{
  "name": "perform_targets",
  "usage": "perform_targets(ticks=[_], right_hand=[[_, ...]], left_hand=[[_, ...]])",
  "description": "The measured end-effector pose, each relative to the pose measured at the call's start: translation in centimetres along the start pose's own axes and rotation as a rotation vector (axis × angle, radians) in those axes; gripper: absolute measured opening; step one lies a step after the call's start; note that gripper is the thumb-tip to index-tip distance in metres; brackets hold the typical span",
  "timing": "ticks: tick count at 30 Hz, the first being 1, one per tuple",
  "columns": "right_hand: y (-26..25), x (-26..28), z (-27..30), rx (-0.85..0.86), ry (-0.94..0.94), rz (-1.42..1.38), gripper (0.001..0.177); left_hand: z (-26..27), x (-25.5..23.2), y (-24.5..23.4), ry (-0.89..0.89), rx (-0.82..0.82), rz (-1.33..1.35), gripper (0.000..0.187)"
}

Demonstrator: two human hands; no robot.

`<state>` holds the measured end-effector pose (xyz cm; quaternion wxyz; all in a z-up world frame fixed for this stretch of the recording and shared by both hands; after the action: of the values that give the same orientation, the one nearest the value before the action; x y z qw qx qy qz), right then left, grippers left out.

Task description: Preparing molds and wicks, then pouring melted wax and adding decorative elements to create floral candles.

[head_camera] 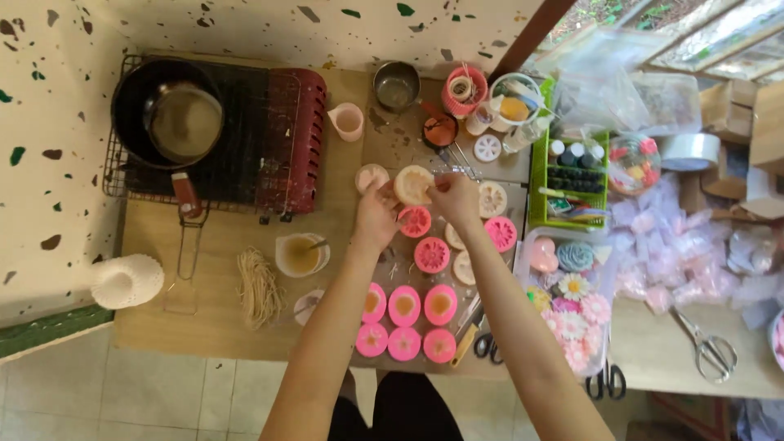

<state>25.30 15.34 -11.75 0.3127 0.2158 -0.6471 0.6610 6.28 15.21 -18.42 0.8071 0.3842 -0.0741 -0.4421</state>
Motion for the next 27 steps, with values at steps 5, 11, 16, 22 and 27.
perform_targets(ticks=[5,11,16,22,27], right_hand=[[3.2,-2.3,-4.1,-0.121,0.056,0.017,0.026],[4.0,-2.8,-7.2,0.02,-0.246,0.255,0.028],[2.9,-2.8,-7.5,0.076,-0.506,0.263,0.027],[2.8,-1.5,-7.0,0.236,-0.335,0.312,0.027],[4.4,-0.9,-7.6,0.28,-0.372,0.468,0.038]], left_hand=[[-4.5,1.2,-1.6,0.099,-0.042,0.029,0.054],[7.7,8.3,-2.9,0.172,-0.305,-0.315,0.067],[18.1,15.9,-10.8,0.077,-0.355,-0.249,0.048],[26.1,21.1,-20.8,0.06,-0.495,-0.173,0.043],[26.9,24.0,-23.5,0.092,-0.511,-0.154,0.046]])
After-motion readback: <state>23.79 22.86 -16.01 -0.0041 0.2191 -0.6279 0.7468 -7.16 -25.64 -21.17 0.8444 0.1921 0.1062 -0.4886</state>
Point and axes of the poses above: each hand's wrist, its own z-axis away from the middle knuckle, its own y-axis out of the palm, x = y × z, the point moved 2 cm from there along -z, towards the middle knuckle, and after that the axes turned 6 degrees about -y, right-handed, at the moved point
